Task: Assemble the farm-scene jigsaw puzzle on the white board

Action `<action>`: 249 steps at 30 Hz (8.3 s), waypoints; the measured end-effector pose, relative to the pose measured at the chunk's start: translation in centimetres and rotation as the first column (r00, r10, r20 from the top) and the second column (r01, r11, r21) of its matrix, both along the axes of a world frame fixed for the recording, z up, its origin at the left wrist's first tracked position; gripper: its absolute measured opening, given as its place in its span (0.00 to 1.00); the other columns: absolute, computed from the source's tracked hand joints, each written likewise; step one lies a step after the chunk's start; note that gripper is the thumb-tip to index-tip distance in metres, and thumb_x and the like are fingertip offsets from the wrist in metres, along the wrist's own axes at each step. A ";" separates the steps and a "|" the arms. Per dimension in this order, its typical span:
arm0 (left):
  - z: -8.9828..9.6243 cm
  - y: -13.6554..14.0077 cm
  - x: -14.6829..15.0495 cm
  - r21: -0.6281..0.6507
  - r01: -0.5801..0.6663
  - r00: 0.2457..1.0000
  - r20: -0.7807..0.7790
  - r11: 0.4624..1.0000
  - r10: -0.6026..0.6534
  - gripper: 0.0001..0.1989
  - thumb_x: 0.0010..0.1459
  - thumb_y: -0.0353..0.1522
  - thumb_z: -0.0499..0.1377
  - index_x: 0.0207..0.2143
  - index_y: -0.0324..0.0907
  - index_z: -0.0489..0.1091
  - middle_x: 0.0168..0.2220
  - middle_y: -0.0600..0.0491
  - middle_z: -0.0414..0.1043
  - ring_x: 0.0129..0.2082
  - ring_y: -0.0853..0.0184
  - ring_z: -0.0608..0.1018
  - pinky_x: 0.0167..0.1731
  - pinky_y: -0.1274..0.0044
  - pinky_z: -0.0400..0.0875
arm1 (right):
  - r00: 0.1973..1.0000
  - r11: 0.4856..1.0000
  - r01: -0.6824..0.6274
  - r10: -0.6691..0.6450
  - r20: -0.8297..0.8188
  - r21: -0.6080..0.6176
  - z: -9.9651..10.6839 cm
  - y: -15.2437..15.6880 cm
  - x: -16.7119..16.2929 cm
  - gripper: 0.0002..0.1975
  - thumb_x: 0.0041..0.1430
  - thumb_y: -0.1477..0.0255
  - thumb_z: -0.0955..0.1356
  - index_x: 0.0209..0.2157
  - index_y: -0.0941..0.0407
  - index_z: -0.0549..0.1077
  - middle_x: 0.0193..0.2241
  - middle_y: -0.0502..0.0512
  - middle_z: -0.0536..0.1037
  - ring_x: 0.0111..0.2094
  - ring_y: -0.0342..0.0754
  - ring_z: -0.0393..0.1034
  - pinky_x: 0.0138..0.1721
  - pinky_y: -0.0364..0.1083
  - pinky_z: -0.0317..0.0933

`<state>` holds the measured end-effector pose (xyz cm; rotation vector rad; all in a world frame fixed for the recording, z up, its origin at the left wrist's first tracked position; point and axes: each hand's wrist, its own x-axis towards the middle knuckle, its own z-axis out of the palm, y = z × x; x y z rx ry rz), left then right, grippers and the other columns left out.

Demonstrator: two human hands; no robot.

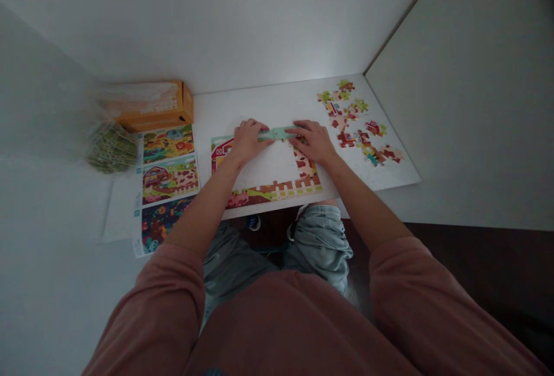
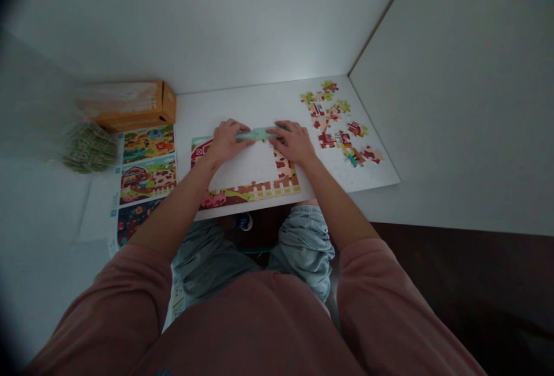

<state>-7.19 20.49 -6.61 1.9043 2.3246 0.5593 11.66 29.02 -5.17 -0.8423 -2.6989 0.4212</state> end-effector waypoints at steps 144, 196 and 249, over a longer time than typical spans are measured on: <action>4.1 -22.2 4.4 -0.004 -0.190 0.970 -0.158 0.982 0.187 0.22 0.51 0.38 0.41 0.50 0.47 0.41 0.51 0.59 0.41 0.51 0.64 0.42 0.48 0.65 0.40 | 0.978 0.973 0.193 -0.201 0.055 0.123 1.5 -10.1 8.8 0.21 0.53 0.59 0.49 0.48 0.47 0.50 0.48 0.42 0.51 0.47 0.49 0.46 0.44 0.51 0.42; 3.8 -22.7 4.0 -0.014 -0.260 0.961 -0.105 0.966 0.257 0.23 0.51 0.40 0.41 0.49 0.44 0.43 0.51 0.54 0.43 0.50 0.61 0.46 0.47 0.65 0.42 | 0.881 0.884 0.450 -0.463 -0.099 -0.125 0.1 -4.2 15.8 0.12 0.49 0.70 0.57 0.38 0.52 0.58 0.33 0.57 0.66 0.33 0.46 0.60 0.33 0.45 0.53; 4.6 -21.0 4.8 0.019 -0.206 0.966 -0.157 0.978 0.206 0.24 0.50 0.39 0.44 0.50 0.46 0.43 0.50 0.51 0.45 0.49 0.56 0.50 0.44 0.62 0.47 | 0.841 0.843 0.527 -0.536 0.074 0.108 2.1 -1.8 9.6 0.20 0.53 0.62 0.49 0.45 0.51 0.54 0.48 0.52 0.51 0.48 0.53 0.40 0.44 0.54 0.35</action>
